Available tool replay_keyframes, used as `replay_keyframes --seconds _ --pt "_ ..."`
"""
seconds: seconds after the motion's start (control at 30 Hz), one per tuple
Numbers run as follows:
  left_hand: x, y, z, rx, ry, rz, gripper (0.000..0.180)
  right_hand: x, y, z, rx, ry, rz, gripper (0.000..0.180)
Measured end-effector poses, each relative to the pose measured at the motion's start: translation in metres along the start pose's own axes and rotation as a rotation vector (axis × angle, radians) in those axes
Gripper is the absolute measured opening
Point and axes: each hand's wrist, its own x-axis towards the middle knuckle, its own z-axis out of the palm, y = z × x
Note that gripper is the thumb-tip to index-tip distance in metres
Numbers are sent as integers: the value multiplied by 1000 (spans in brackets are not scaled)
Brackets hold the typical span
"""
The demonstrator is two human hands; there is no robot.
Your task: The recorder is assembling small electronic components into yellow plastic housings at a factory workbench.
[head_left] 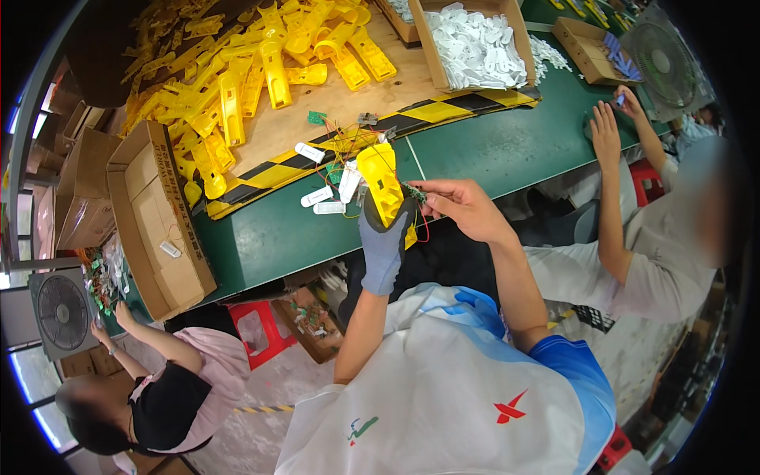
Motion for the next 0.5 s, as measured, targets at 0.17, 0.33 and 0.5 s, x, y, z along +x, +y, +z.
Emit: replay_keyframes --seconds 0.17,0.33,0.5 --pt "-9 4 9 -62 139 37 51 0 6 2 30 81 -53 32" --pt "-7 0 4 -4 168 145 50 -1 6 6 22 143 -99 24" --pt "-11 13 7 35 136 122 48 -1 13 -1 89 171 -69 20"
